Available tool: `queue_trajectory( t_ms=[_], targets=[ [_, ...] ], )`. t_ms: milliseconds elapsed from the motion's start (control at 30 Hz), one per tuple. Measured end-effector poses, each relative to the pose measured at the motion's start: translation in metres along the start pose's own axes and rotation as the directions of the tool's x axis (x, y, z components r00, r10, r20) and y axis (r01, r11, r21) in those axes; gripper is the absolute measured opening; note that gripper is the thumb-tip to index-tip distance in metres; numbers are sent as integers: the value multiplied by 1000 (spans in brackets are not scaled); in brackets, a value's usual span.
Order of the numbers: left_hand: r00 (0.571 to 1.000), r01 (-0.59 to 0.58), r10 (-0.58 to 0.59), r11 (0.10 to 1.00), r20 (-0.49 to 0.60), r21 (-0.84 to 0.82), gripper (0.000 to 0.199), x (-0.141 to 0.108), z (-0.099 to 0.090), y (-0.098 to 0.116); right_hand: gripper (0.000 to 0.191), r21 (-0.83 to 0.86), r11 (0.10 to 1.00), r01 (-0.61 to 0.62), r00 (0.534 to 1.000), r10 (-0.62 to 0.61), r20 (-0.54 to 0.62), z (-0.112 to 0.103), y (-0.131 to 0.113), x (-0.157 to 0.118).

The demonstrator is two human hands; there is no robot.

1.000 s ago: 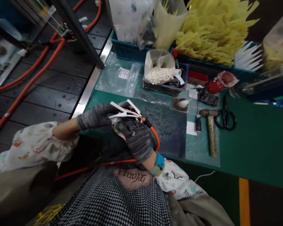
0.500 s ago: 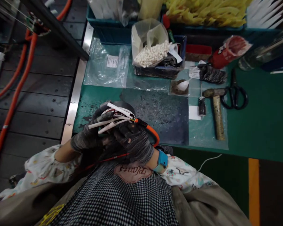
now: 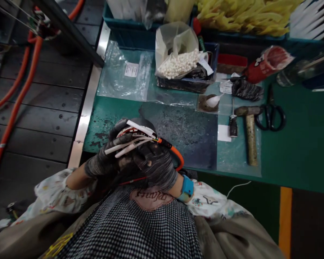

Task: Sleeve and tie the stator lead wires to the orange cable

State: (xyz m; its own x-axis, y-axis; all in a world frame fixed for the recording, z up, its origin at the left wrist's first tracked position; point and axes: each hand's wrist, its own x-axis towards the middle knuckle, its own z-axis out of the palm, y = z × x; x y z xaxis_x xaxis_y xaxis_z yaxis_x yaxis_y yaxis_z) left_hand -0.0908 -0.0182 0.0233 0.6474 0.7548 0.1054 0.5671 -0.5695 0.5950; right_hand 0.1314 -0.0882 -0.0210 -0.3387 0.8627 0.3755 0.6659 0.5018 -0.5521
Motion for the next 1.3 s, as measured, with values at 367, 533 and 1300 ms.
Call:
queue_trajectory(
  t_ms=[367, 533, 1300],
  targets=[
    [996, -59, 67, 990, 62, -125, 48, 9, -6, 2, 36, -9, 989, 146, 989, -146, -23, -8, 16, -3],
    [998, -56, 55, 985, -11, -164, 50, 6, -6, 6, 36, -3, 1000, 20, 999, -20, 41, 0, 9, -3],
    [941, -334, 327, 939, -89, -78, 59, 46, 1, 27, 71, -16, 986, -167, 983, 165, -76, -49, 36, 17]
  ],
)
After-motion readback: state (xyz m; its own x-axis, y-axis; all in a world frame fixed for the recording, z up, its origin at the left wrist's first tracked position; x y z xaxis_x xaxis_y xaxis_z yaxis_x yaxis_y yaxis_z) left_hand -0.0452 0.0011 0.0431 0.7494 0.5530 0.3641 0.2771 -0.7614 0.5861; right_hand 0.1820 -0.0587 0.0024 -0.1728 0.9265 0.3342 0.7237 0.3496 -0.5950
